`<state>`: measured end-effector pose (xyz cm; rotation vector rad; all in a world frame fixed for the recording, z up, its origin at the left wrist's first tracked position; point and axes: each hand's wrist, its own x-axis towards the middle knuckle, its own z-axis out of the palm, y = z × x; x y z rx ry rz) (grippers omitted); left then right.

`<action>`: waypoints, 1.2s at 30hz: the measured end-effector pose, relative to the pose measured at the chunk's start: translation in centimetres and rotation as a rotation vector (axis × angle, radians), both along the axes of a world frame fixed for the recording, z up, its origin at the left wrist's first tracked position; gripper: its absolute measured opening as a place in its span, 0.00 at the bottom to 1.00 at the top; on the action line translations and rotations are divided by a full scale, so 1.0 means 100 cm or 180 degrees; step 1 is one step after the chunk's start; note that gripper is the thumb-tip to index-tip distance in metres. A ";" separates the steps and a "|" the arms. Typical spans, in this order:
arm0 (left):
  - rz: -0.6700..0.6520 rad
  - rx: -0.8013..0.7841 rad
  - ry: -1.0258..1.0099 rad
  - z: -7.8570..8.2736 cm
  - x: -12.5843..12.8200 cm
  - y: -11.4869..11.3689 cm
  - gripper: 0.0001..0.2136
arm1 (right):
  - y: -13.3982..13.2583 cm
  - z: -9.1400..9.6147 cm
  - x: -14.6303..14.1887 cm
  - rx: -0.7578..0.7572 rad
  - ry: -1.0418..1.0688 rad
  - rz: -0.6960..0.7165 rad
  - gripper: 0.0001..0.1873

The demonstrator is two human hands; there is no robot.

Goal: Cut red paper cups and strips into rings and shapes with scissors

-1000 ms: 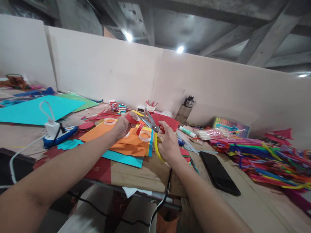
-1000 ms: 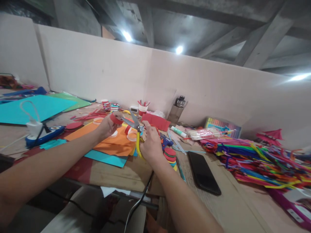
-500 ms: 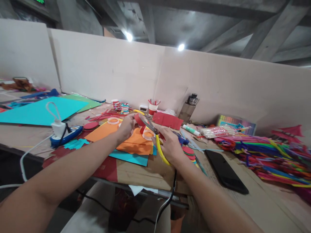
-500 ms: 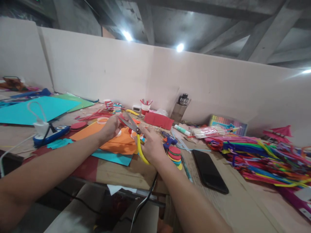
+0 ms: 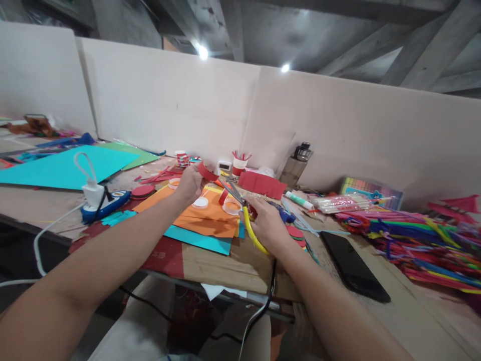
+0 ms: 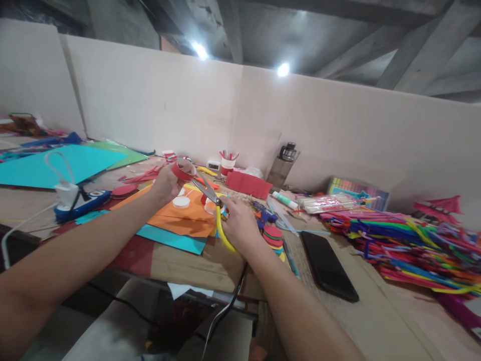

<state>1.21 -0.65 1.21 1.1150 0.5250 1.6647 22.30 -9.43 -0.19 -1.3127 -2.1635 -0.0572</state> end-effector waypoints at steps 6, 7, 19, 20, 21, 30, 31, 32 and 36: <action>-0.0319 0.0036 -0.0101 0.002 0.002 -0.003 0.07 | 0.001 0.002 0.002 -0.0147 0.0084 -0.0064 0.21; -0.0383 0.0084 0.0030 0.002 0.003 -0.005 0.08 | 0.001 0.002 0.001 -0.0157 0.0110 -0.0031 0.21; -0.0668 -0.0035 0.0481 -0.007 0.020 -0.027 0.16 | 0.004 -0.003 0.002 -0.0101 0.0117 0.0023 0.22; -0.0686 -0.0023 0.0483 -0.008 0.020 -0.028 0.16 | 0.005 -0.003 0.002 -0.0081 0.0107 0.0016 0.22; -0.0704 -0.0017 0.0479 -0.008 0.020 -0.028 0.16 | 0.005 -0.004 0.002 -0.0059 0.0098 0.0006 0.22; -0.0916 -0.0118 0.0562 -0.013 0.019 -0.022 0.14 | 0.005 -0.004 0.002 -0.0077 -0.0022 -0.0002 0.22; -0.0917 -0.0123 0.0552 -0.013 0.018 -0.021 0.14 | 0.004 -0.004 0.002 -0.0089 -0.0030 -0.0007 0.22; -0.0921 -0.0120 0.0544 -0.014 0.018 -0.021 0.14 | 0.004 -0.003 0.002 -0.0100 -0.0029 -0.0008 0.22; -0.1008 0.0001 0.0509 -0.015 0.019 -0.021 0.14 | 0.003 -0.002 0.001 -0.0130 -0.0030 -0.0040 0.23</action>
